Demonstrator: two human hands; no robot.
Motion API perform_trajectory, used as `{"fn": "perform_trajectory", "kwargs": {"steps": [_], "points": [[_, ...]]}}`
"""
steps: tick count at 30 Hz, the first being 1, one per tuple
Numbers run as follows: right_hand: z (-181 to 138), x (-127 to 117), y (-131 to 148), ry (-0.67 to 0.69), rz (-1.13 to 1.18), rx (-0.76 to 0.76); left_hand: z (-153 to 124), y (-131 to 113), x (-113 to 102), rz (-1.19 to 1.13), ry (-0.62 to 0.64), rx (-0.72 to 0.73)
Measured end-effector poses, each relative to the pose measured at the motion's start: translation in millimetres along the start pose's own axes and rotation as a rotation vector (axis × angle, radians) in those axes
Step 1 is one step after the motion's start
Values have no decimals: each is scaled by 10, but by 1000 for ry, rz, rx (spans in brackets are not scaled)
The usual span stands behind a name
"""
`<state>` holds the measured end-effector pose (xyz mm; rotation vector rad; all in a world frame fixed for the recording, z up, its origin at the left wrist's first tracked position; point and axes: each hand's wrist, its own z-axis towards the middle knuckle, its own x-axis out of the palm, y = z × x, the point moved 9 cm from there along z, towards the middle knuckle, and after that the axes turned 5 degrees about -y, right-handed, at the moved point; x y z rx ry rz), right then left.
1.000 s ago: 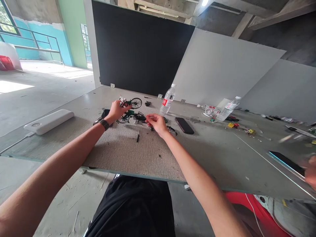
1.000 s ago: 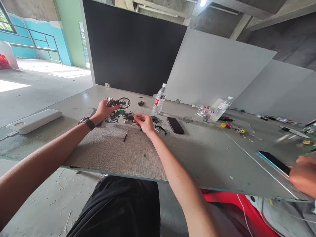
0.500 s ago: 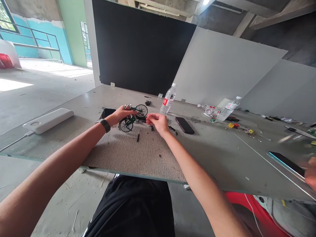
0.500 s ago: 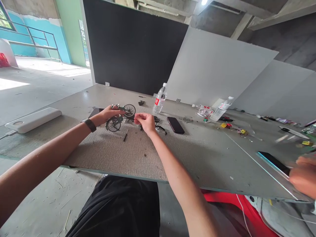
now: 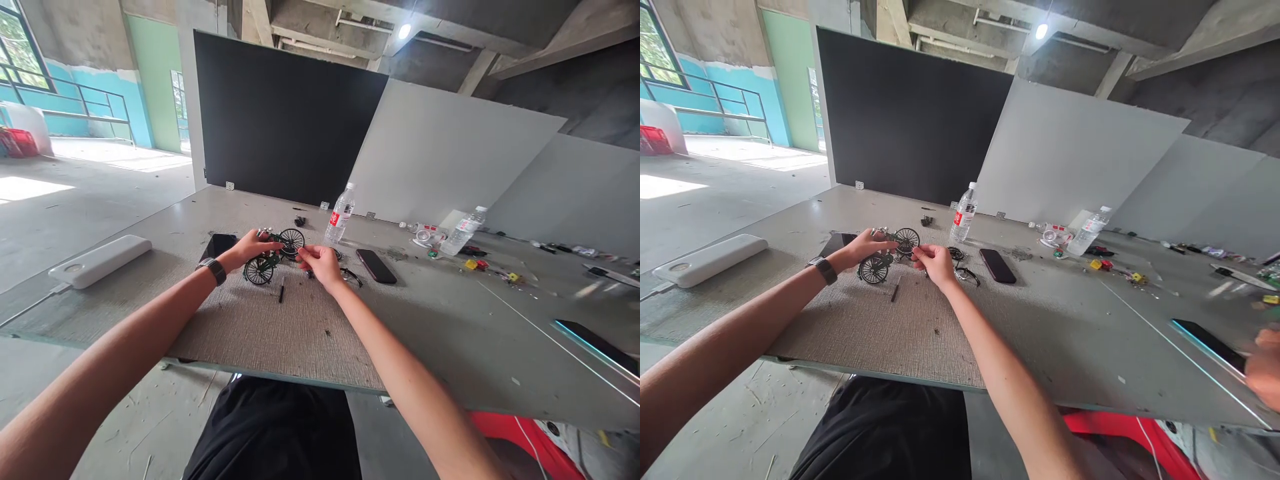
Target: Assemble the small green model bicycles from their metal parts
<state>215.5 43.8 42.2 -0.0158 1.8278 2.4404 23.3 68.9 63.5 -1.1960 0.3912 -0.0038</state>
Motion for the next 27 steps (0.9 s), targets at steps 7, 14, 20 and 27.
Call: {"fn": "perform_trajectory", "kwargs": {"steps": [7, 14, 20, 27], "points": [[7, -30, 24, -25, -6, -28, 14, 13, -10, 81, -4, 12], [0, -28, 39, -19, -3, -37, 25, 49, -9, 125, -13, -18], [6, -18, 37, -14, 6, -37, -5, 17, 12, 42, 2, -28], [12, -28, 45, -22, -10, -51, 1, 24, 8, -8, -15, -21]]}}
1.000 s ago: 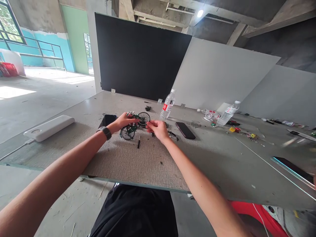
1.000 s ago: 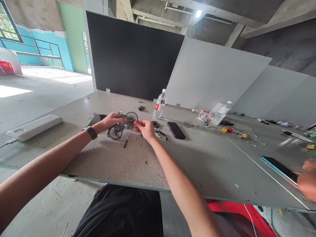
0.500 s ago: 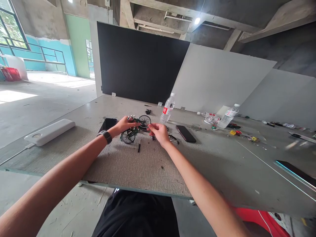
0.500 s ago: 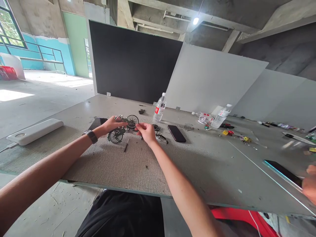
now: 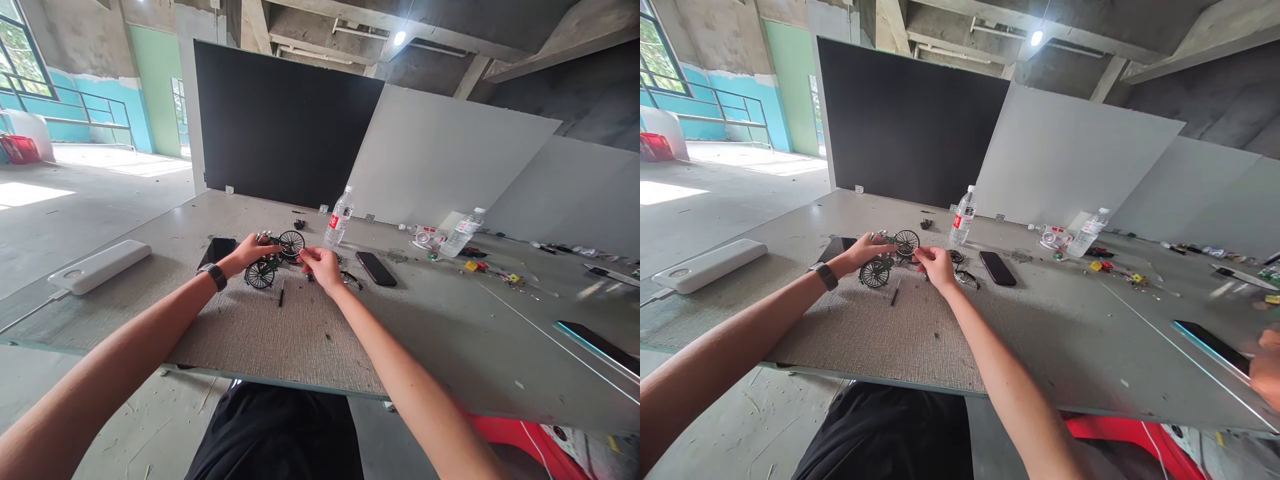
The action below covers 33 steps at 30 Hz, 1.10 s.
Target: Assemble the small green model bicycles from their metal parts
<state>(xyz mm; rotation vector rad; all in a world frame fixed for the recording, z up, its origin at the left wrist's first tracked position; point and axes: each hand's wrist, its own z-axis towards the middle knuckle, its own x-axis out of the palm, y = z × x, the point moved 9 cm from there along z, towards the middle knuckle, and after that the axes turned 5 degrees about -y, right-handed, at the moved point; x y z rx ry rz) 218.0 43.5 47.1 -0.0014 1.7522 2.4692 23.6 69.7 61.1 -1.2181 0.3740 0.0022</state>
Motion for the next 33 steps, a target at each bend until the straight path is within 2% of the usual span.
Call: {"fn": "perform_trajectory", "kwargs": {"steps": [7, 12, 15, 20, 25, 33], "points": [[7, -3, -1, 1, -1, -15, 15, 37, -4, -11, -17, 2], [19, -28, 18, -7, -18, -32, 12, -5, -108, 7, -150, 33], [5, 2, 66, 25, -55, -72, 19, -56, -195, 97, -253, 77], [-42, 50, 137, 52, -116, -118, -12, -238, -238, 307, -378, 236], [-45, 27, 155, 20, -128, -130, -110, -437, -71, 377, -335, 414], [-65, 40, 224, 25, -103, -145, -185, -526, 39, 385, -265, 495]]}}
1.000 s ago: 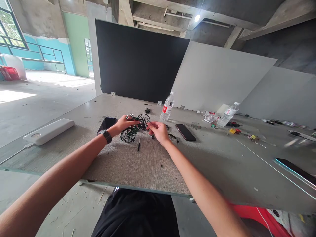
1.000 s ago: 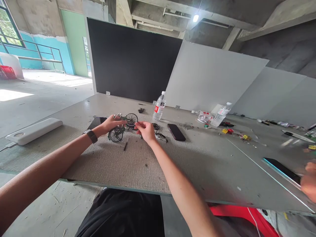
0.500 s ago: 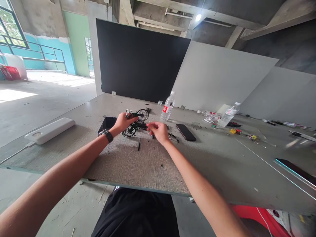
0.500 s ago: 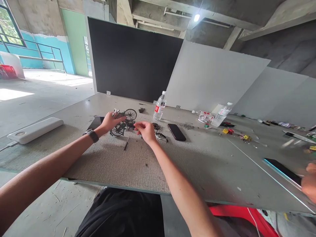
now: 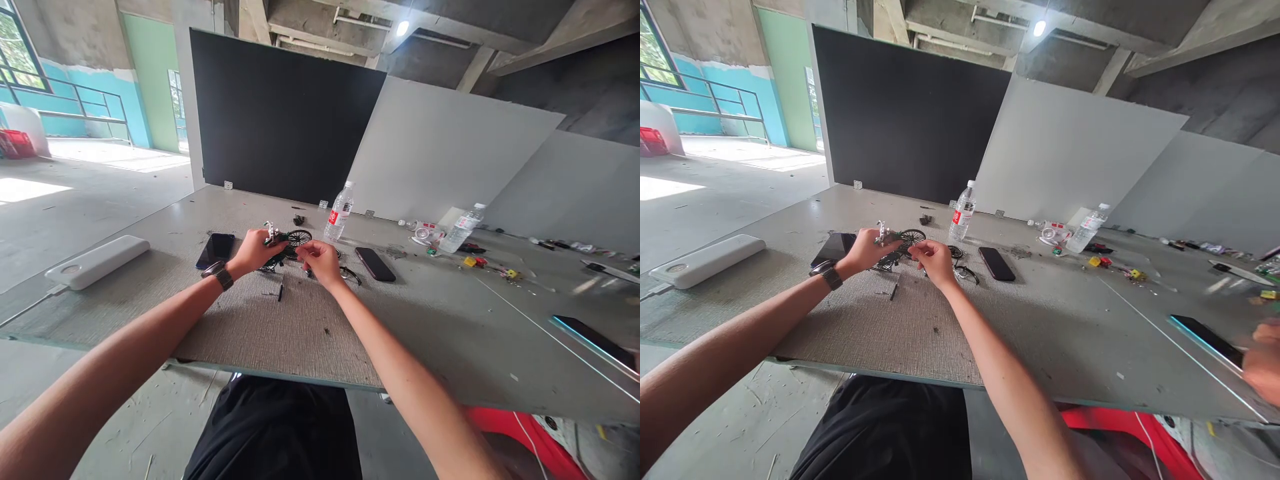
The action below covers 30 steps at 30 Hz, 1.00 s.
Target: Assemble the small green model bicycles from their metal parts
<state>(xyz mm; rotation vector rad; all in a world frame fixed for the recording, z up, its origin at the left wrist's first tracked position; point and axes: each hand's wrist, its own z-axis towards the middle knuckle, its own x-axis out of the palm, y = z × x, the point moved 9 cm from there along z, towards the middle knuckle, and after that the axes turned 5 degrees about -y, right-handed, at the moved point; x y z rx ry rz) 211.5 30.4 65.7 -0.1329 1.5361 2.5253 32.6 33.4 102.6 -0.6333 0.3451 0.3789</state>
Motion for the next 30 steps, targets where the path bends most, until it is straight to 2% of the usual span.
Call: {"fn": "perform_trajectory", "kwargs": {"steps": [6, 14, 22, 30], "points": [[6, 15, -15, 24, -59, -10, -1, 36, -24, -7, -39, -54], [-26, 99, -89, 96, -189, 20, -1, 54, -13, 10, -31, -90], [-31, 71, -46, 54, -167, 12, 9, 57, -15, -8, -25, -100], [-39, 88, -67, 78, -166, 11, 0, 67, -9, -38, -9, -135]]}}
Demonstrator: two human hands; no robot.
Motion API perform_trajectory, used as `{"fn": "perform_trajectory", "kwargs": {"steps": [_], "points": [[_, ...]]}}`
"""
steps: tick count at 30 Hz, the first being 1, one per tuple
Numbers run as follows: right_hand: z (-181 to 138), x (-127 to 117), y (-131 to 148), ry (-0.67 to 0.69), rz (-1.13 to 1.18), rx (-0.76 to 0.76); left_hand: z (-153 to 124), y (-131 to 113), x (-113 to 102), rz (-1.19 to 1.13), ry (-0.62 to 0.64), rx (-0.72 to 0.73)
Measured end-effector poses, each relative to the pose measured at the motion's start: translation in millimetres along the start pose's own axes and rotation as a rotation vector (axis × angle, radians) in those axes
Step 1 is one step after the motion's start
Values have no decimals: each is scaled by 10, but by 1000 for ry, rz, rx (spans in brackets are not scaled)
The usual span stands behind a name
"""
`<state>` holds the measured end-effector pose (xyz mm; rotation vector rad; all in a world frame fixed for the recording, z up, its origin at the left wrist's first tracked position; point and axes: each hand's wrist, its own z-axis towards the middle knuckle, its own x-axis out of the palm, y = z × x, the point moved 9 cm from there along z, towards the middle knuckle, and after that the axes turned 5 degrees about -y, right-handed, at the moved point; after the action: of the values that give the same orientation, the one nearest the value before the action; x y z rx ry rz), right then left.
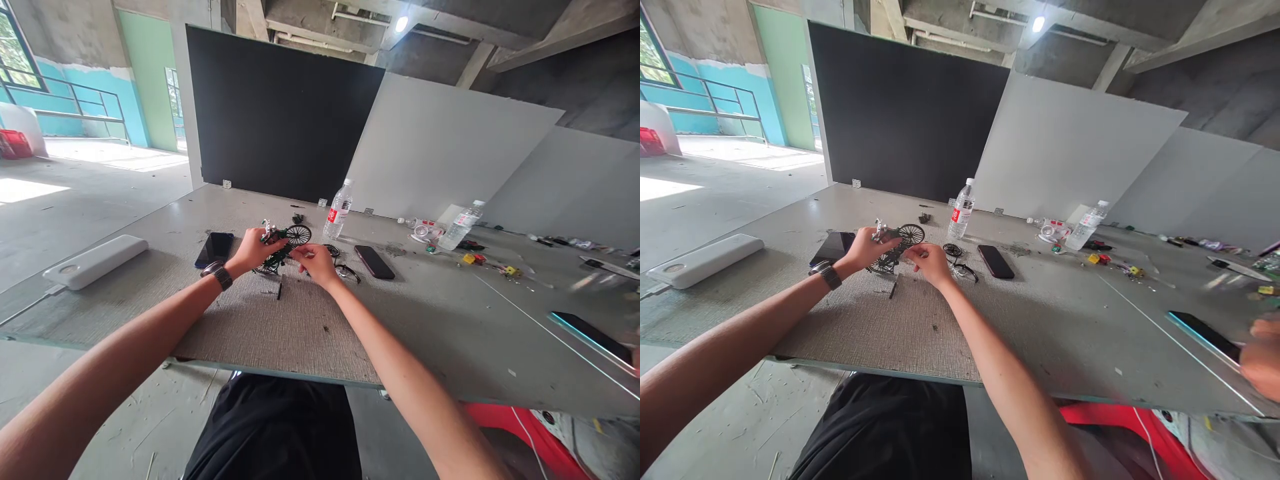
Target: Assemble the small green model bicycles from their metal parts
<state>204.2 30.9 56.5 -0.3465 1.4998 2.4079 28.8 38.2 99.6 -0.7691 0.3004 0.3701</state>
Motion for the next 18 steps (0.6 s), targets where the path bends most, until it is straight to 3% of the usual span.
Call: {"fn": "perform_trajectory", "kwargs": {"steps": [7, 18], "points": [[8, -41, 14, -30, 30, -12, -1, -22, 17, -2, 27, -4], [-17, -26, 94, -35, 3, -35, 0, -18, -14, 15, -28, 23]]}}
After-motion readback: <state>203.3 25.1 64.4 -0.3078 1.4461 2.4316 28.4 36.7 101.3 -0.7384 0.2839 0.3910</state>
